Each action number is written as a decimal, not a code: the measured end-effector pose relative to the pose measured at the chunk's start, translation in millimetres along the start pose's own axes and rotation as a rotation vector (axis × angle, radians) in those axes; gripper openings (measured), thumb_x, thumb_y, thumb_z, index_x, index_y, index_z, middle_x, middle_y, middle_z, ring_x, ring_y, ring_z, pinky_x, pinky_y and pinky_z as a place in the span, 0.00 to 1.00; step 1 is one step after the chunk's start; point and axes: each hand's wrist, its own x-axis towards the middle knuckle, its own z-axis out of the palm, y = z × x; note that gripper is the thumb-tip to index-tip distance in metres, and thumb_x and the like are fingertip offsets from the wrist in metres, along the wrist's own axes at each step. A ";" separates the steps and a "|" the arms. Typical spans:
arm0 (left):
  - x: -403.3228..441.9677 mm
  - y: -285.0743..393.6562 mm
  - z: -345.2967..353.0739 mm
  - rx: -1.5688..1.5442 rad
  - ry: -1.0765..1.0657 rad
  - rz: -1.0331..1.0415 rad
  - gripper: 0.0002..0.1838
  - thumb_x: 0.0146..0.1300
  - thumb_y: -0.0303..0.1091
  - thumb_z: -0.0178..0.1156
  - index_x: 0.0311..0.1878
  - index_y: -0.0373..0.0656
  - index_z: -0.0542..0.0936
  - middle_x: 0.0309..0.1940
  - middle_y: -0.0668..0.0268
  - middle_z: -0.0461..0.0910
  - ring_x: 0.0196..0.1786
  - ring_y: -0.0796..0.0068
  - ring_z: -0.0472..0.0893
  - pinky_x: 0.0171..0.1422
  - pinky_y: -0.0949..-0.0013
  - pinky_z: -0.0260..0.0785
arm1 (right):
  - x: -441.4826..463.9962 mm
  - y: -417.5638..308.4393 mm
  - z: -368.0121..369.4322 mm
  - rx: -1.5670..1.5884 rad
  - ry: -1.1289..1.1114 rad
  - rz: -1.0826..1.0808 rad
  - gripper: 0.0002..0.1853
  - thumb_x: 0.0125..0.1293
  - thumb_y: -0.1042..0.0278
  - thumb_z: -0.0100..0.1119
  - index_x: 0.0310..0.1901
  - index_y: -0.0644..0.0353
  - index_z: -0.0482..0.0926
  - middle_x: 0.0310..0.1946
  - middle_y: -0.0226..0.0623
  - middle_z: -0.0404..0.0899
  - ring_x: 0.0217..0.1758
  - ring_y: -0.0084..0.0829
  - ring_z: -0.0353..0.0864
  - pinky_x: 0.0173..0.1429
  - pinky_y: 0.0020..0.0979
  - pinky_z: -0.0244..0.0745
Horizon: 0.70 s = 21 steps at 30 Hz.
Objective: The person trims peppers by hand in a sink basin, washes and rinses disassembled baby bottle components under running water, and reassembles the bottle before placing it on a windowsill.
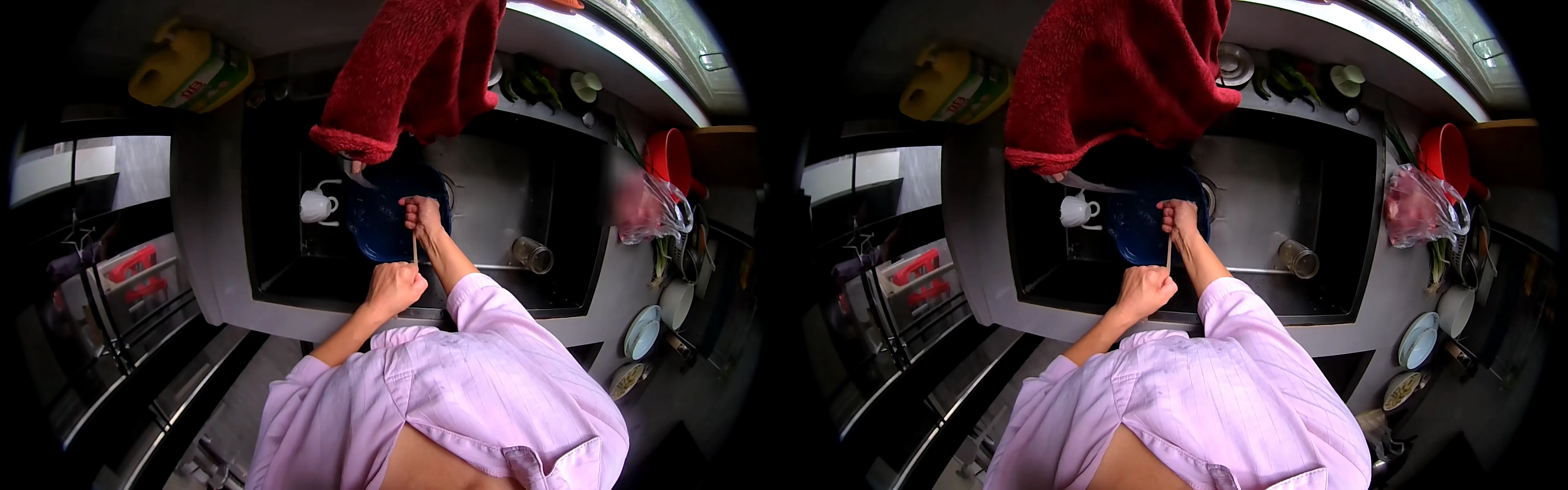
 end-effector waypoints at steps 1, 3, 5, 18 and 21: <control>0.2 -0.9 0.5 -0.001 0.000 -0.002 0.10 0.44 0.30 0.53 0.13 0.37 0.70 0.14 0.54 0.72 0.18 0.53 0.73 0.22 0.56 0.64 | 0.9 0.6 -0.5 -0.012 0.012 0.004 0.06 0.55 0.74 0.45 0.29 0.68 0.71 0.10 0.19 0.52 0.09 0.14 0.45 0.13 0.19 0.42; 0.6 -2.7 1.5 -0.002 -0.024 -0.043 0.10 0.44 0.30 0.53 0.13 0.37 0.70 0.14 0.53 0.73 0.18 0.53 0.74 0.22 0.56 0.64 | 1.6 1.7 -1.2 -0.018 0.018 0.004 0.07 0.55 0.74 0.45 0.29 0.68 0.72 0.10 0.19 0.53 0.09 0.14 0.45 0.13 0.19 0.42; 0.6 -3.8 2.6 0.000 -0.028 -0.055 0.10 0.45 0.31 0.53 0.14 0.37 0.70 0.15 0.53 0.73 0.19 0.53 0.74 0.22 0.56 0.65 | 1.7 2.0 -1.6 -0.023 0.026 0.004 0.07 0.55 0.74 0.45 0.30 0.68 0.72 0.10 0.19 0.53 0.09 0.14 0.45 0.13 0.19 0.42; 2.6 -4.1 2.4 -0.022 -0.074 -0.164 0.12 0.47 0.34 0.53 0.14 0.37 0.71 0.14 0.52 0.73 0.19 0.51 0.74 0.25 0.54 0.65 | 1.1 0.7 -2.3 -0.034 0.006 -0.008 0.08 0.53 0.76 0.44 0.32 0.66 0.73 0.10 0.20 0.54 0.09 0.15 0.45 0.13 0.19 0.43; 3.2 -3.8 2.4 -0.031 -0.074 -0.173 0.13 0.47 0.35 0.52 0.14 0.36 0.71 0.14 0.52 0.72 0.19 0.51 0.74 0.24 0.55 0.65 | 1.0 1.8 -3.0 -0.032 0.008 -0.011 0.07 0.54 0.75 0.44 0.32 0.65 0.73 0.11 0.21 0.56 0.09 0.15 0.45 0.13 0.19 0.43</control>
